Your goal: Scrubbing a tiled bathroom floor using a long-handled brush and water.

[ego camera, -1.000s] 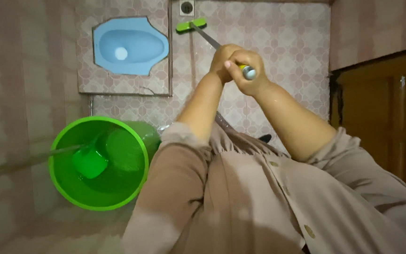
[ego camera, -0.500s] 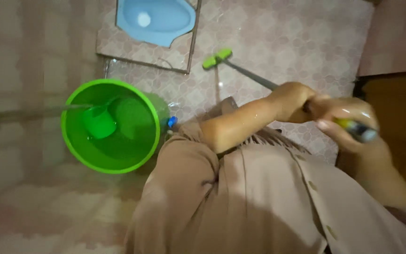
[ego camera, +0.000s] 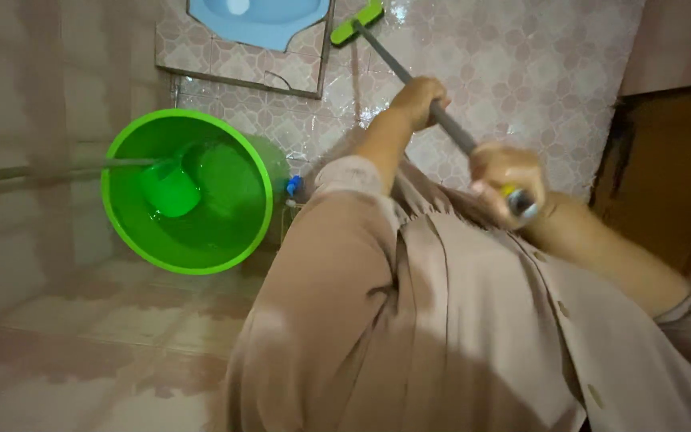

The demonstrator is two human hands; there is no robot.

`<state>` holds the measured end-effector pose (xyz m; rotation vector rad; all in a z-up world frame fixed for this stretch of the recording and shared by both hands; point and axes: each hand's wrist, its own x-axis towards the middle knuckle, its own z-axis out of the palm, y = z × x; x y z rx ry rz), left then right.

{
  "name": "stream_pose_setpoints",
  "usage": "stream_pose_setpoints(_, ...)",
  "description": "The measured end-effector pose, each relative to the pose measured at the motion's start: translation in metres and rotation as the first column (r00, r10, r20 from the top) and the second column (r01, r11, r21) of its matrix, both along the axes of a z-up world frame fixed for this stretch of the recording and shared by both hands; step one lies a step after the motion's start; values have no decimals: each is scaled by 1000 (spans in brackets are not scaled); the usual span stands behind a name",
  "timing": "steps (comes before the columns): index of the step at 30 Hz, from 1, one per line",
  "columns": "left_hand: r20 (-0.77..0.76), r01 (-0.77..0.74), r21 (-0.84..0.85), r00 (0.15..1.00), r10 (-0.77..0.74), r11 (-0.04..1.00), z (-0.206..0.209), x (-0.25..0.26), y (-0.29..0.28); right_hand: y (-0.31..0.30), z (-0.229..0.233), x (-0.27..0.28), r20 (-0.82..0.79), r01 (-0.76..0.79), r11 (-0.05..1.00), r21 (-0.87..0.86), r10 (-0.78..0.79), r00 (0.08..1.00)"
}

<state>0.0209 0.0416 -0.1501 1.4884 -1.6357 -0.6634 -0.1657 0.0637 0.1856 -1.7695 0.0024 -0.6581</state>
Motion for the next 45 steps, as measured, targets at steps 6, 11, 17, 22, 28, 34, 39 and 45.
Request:
stream_pose_setpoints(6,-321,-56,322,932,165,945,88,-45,56,-5,83,-20,-313,-30,992,-122,-9,950)
stream_pose_setpoints(11,-42,-36,354,998,55,935,111,-32,99,-29,37,-45,-142,-144,927,346,203,969)
stream_pose_setpoints(17,198,-29,484,977,-78,875,46,47,116,19,-59,-26,-42,89,833,545,-79,996)
stream_pose_setpoints(22,216,-95,487,976,-14,868,57,50,117,-3,-29,-18,-68,24,879,476,9,998)
stream_pose_setpoints(28,206,-260,414,960,189,872,-12,105,157,8,-105,34,50,-106,935,338,94,994)
stream_pose_setpoints(34,465,-326,645,885,-17,691,10,148,164,9,-158,54,-26,-101,919,382,120,992)
stream_pose_setpoints(39,314,-223,615,949,24,757,61,89,94,-42,-78,2,-135,74,857,509,-6,991)
stream_pose_setpoints(45,263,-183,452,962,65,873,44,112,85,-59,-95,39,-96,104,846,524,-63,993)
